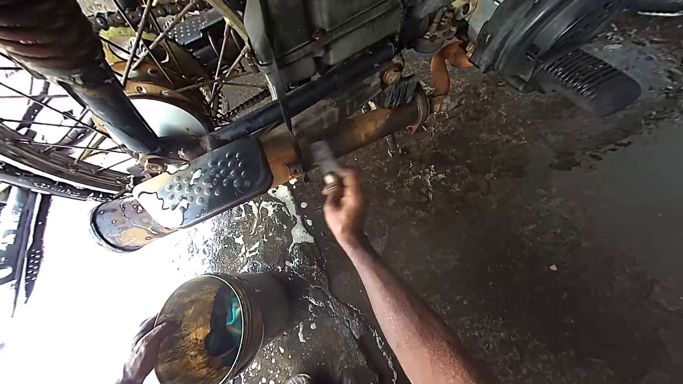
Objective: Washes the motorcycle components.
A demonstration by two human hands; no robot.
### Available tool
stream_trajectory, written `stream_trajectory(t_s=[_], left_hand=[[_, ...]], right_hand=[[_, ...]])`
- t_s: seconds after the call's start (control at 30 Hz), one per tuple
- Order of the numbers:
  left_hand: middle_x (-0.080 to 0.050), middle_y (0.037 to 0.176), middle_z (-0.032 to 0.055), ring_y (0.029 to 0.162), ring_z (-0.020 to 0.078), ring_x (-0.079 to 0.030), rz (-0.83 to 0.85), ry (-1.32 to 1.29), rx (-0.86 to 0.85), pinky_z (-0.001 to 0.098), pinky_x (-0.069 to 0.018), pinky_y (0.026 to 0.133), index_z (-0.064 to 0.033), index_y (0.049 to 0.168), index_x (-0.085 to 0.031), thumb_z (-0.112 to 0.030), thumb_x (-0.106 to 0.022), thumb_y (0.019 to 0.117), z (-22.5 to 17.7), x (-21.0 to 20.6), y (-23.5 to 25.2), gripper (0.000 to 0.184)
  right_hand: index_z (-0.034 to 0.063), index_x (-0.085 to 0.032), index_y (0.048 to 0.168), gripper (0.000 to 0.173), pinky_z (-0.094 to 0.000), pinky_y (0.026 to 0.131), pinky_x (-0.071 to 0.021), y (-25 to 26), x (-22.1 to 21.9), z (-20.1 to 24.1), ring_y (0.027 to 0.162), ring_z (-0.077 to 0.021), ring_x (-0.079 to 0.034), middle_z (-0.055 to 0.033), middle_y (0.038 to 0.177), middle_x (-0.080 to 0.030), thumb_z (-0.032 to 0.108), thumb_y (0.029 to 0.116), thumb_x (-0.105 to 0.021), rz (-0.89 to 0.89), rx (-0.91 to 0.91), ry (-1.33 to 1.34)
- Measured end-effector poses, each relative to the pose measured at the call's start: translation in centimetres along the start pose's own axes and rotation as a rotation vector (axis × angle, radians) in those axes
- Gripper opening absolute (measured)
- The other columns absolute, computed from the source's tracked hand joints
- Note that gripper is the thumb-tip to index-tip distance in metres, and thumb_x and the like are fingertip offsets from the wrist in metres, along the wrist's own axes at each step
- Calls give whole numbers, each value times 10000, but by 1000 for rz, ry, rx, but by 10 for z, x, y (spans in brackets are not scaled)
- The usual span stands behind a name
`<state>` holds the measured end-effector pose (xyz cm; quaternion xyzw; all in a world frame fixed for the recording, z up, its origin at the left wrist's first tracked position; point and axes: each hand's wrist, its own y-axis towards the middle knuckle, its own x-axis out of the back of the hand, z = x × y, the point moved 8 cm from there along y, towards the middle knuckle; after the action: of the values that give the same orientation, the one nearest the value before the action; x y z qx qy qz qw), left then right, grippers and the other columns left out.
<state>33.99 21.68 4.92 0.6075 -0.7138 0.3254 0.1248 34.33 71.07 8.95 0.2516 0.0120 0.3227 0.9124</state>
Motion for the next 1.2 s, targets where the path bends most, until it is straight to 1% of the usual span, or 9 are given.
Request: stream_trajectory(t_s=[0.23, 0.33, 0.43, 0.57, 0.67, 0.77, 0.87, 1.03, 1.2], left_hand=[[-683, 772, -125, 723, -29, -663, 7, 0, -11, 210, -577, 689, -144, 925, -665, -170, -497, 849, 5, 2, 2, 186], [-674, 774, -126, 730, -31, -656, 0, 4, -24, 209, -570, 702, -144, 920, -660, -165, -491, 855, 4, 4, 1, 182], [-683, 767, -129, 725, -29, -664, 7, -7, -24, 209, -575, 695, -151, 911, -664, -164, -489, 858, 5, 1, 1, 183], [-677, 763, -127, 720, -30, -659, 5, 11, -12, 209, -571, 693, -142, 914, -663, -168, -491, 846, 3, 2, 1, 186], [-677, 758, -129, 712, -26, -660, 5, -4, -13, 213, -574, 683, -147, 913, -661, -159, -491, 857, 5, 0, 2, 179], [-677, 755, -120, 702, -20, -663, 8, -7, -3, 219, -579, 678, -139, 918, -652, -147, -484, 858, 4, 1, 2, 179], [-678, 755, -123, 703, -19, -662, 8, -4, -15, 221, -577, 680, -153, 906, -659, -158, -486, 859, 4, 0, 2, 179], [-670, 773, -116, 730, -20, -657, 2, 24, -10, 231, -573, 701, -134, 923, -658, -175, -494, 855, 1, 1, 2, 183], [-678, 753, -122, 705, -19, -662, -1, 11, -5, 225, -578, 678, -149, 903, -658, -161, -498, 841, 1, 1, 1, 172]], right_hand=[[35, -678, 1146, 186, -381, 654, -604, -1, 4, -21, 696, -154, -695, -51, 819, -713, 123, 1030, -562, 27, -89, 18], [51, -726, 1235, 284, -447, 591, -573, -9, 1, -11, 623, -191, -672, -73, 768, -717, 142, 1008, -582, 147, -35, -27], [61, -704, 1270, 296, -421, 579, -560, 6, 20, -13, 604, -176, -641, -76, 778, -703, 181, 1044, -554, 65, -53, -62], [98, -719, 1289, 320, -523, 661, -575, 22, 21, 2, 739, -269, -725, -120, 889, -759, 173, 1023, -557, 165, 21, -229], [59, -699, 1303, 330, -491, 625, -562, 31, 29, -2, 679, -251, -690, -111, 834, -736, 155, 1025, -549, 94, 15, -237], [120, -714, 1308, 332, -545, 685, -581, 31, 30, 4, 797, -298, -745, -131, 962, -773, 149, 1013, -566, 194, 28, -295], [139, -702, 1335, 339, -555, 762, -572, 57, 50, -6, 870, -309, -737, -139, 1016, -763, 188, 1043, -537, 134, -18, -371], [187, -753, 1259, 358, -554, 630, -550, 79, 65, 10, 805, -350, -738, -154, 1034, -764, 81, 974, -564, 125, 285, -524], [219, -768, 1229, 320, -538, 595, -530, 93, 62, 18, 755, -354, -719, -151, 952, -751, 134, 998, -563, 144, 321, -592]])
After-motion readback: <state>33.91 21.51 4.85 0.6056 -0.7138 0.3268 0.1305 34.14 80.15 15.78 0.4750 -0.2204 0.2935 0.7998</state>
